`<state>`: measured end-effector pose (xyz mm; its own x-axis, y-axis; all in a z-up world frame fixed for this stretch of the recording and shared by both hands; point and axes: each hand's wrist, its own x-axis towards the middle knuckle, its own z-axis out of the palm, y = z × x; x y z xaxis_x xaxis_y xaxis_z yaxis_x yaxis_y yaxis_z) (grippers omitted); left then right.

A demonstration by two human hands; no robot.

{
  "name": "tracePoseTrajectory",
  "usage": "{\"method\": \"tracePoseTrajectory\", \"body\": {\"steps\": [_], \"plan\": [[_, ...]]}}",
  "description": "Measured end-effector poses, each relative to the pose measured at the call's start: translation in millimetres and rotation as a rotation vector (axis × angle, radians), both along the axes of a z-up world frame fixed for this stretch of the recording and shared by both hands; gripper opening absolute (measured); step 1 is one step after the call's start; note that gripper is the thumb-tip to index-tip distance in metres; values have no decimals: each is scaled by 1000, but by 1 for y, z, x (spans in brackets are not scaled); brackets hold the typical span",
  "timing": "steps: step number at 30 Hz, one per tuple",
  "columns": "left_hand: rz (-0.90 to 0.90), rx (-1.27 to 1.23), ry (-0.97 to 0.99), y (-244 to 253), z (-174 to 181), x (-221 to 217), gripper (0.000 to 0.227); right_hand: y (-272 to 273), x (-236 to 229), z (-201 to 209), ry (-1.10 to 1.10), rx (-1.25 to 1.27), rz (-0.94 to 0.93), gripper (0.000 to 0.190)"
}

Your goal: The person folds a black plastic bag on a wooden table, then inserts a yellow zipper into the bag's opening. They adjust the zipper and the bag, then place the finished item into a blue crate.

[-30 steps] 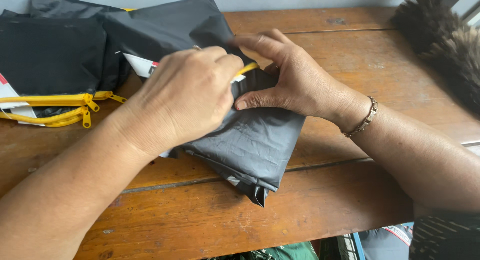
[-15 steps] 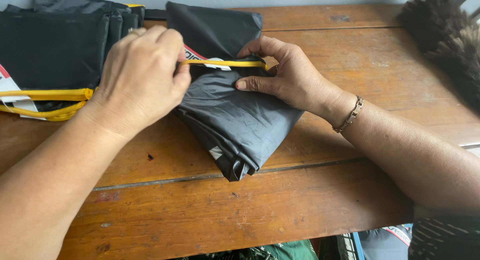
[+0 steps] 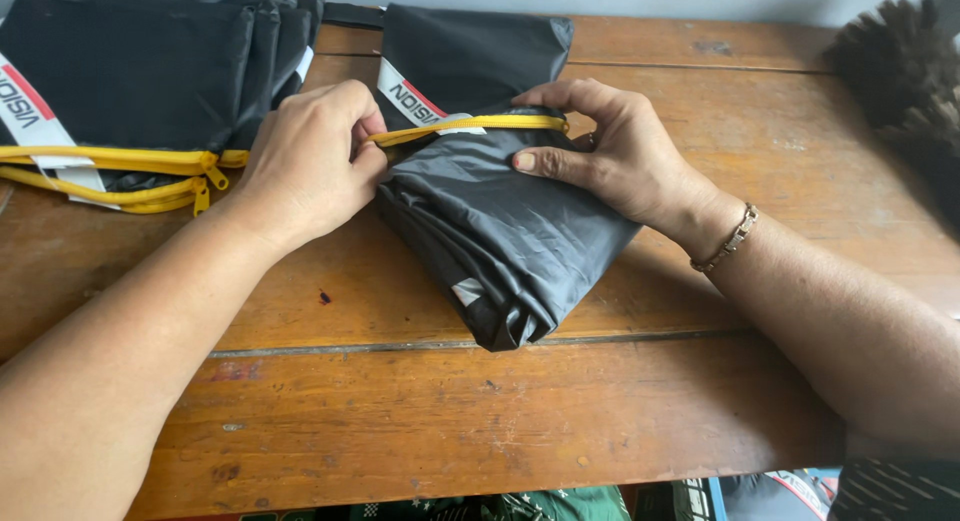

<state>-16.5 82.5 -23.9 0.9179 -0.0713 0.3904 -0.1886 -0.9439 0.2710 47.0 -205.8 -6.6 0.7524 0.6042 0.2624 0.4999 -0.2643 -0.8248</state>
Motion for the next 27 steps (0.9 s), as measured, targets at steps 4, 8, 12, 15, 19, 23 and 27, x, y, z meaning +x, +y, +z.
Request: {"method": "tracePoseTrajectory", "body": {"steps": [4,8,12,15,19,23,27], "plan": [[-57,78,-178,6,-8,3,13,0,-2,-2,27,58,-19,49],[-83,202,-338,9,-15,4,14,1,-5,-3,74,107,-58,51],[11,-102,-180,-5,-8,2,11,0,-5,-4,130,131,-100,53],[132,-235,-84,-7,-16,11,3,0,-5,-6,133,165,-113,53],[75,-593,-124,-4,-33,25,7,-1,-2,-12,39,229,-65,47],[-19,-759,-298,3,-39,32,12,-2,-8,-13,-98,251,-43,43],[-30,-676,-437,6,-42,37,10,0,-13,-14,-134,287,-21,41]]}}
